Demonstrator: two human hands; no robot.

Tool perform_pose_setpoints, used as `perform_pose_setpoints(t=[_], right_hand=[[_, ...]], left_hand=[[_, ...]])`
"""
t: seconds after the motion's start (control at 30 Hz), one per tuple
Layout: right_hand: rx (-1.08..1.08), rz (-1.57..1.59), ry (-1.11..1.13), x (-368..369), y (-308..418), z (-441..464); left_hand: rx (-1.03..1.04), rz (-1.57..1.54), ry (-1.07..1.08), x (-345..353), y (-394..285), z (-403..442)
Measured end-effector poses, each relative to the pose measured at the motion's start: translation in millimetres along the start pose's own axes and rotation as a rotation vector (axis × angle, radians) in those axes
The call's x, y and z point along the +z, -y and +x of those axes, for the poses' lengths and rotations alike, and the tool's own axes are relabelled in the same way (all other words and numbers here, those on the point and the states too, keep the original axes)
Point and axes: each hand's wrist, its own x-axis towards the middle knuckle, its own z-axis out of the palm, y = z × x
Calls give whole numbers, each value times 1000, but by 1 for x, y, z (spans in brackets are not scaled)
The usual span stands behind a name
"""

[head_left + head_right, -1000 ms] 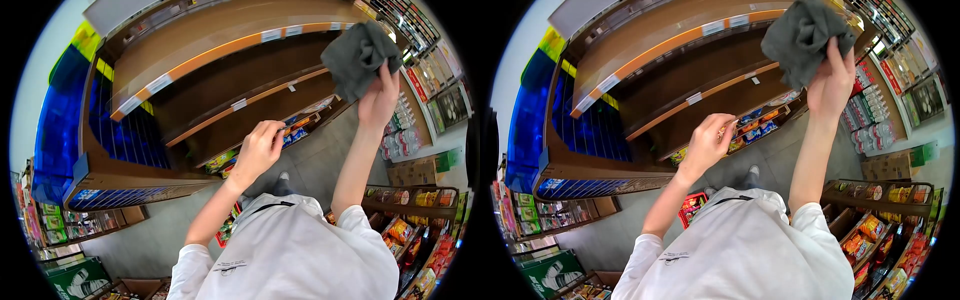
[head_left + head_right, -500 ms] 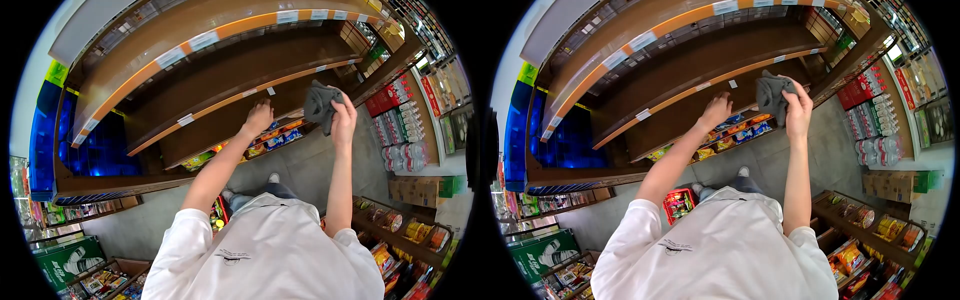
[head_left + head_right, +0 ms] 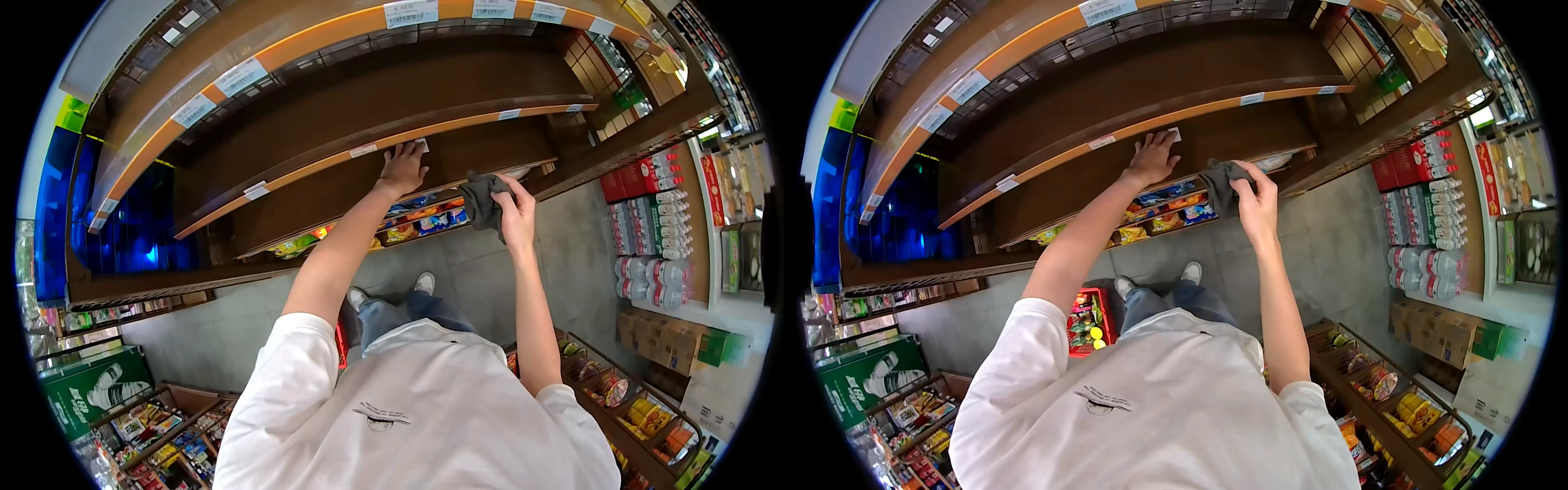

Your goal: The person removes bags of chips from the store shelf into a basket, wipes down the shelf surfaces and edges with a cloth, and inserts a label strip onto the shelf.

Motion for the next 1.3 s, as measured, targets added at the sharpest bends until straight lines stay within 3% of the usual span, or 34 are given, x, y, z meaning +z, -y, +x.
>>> perform_pose_setpoints(t=[0.07, 0.17, 0.23, 0.27, 0.33, 0.47, 0.63, 0.77, 0.97, 1.3], right_hand=[[48, 36, 1, -1, -5, 0], [71, 77, -19, -2, -4, -3], [70, 75, -29, -5, -7, -5], [61, 68, -28, -7, -8, -6], [82, 68, -50, -11, -12, -7], [116, 65, -116, -13, -13, -14], [116, 17, -142, -11, -14, -21], [114, 0, -183, -7, -13, -33], [149, -55, -211, 15, 2, -50], [132, -173, -245, 61, 31, -73]], left_hand=[[12, 32, -60, -7, -2, 4], [99, 178, 48, -24, -9, 13], [180, -36, -292, 2, 5, 8], [189, -34, -283, 10, 9, 13], [131, 45, -5, 10, 10, 25], [192, 10, -157, 7, 4, 14], [325, 451, -83, 4, -4, 8], [268, 339, 47, 1, -3, 8], [438, 353, -107, 1, 19, -20], [511, -53, -225, -19, 56, -55]])
